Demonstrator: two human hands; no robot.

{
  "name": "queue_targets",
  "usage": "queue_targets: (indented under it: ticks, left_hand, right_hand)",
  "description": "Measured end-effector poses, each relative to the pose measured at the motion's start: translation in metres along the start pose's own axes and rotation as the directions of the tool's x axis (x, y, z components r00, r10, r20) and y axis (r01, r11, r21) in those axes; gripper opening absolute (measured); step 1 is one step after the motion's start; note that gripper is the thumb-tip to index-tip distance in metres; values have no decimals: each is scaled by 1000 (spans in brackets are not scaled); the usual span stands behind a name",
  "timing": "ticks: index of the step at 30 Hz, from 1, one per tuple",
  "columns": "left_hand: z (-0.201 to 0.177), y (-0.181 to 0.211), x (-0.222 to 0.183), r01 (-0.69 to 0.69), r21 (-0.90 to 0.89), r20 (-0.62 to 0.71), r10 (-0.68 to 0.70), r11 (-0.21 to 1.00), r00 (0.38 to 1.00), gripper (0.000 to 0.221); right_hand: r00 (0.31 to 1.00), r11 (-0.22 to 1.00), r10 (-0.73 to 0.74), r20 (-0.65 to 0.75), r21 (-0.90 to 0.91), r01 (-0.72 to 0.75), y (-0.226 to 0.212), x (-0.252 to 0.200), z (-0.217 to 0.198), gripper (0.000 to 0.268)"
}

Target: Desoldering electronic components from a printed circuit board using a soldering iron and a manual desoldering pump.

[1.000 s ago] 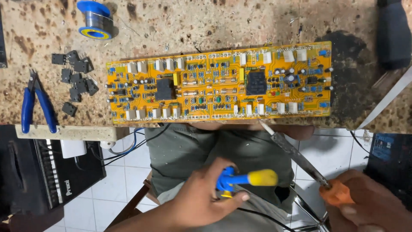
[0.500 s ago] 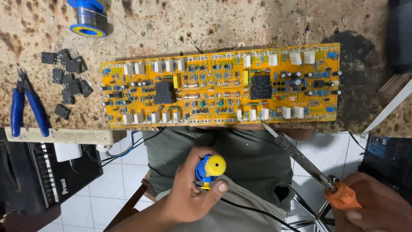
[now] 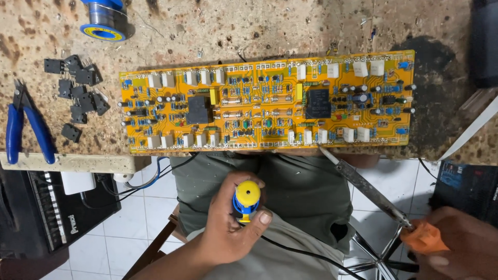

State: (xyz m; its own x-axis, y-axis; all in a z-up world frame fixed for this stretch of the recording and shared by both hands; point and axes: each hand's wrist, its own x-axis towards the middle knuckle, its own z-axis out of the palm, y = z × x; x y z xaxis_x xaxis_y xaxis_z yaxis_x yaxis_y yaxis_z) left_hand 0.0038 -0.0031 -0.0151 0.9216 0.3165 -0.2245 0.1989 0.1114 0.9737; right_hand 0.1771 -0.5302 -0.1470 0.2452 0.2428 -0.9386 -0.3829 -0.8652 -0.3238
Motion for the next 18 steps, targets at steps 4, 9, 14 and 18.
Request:
queue_targets:
  ticks: [4,9,14,18]
  left_hand:
    - [4,10,9,-160,16,-47,161,987,986,35]
    - [9,15,17,-238,-72,-26,237,968,971,31]
    - [14,17,22,-300,-74,-90,293,951,952,33]
    - [15,14,20,-294,-46,-116,287,955,951,38]
  right_hand:
    - [966,934,-184,-181,274,229,-107,-66,40,38]
    - [979,687,-175,-103,699,196,-45,-36,34,22]
    - [618,695,-368,-695,237,679,129,77,-18,30]
    - [580,689,-457,-674,143,710,185,108,-86,30]
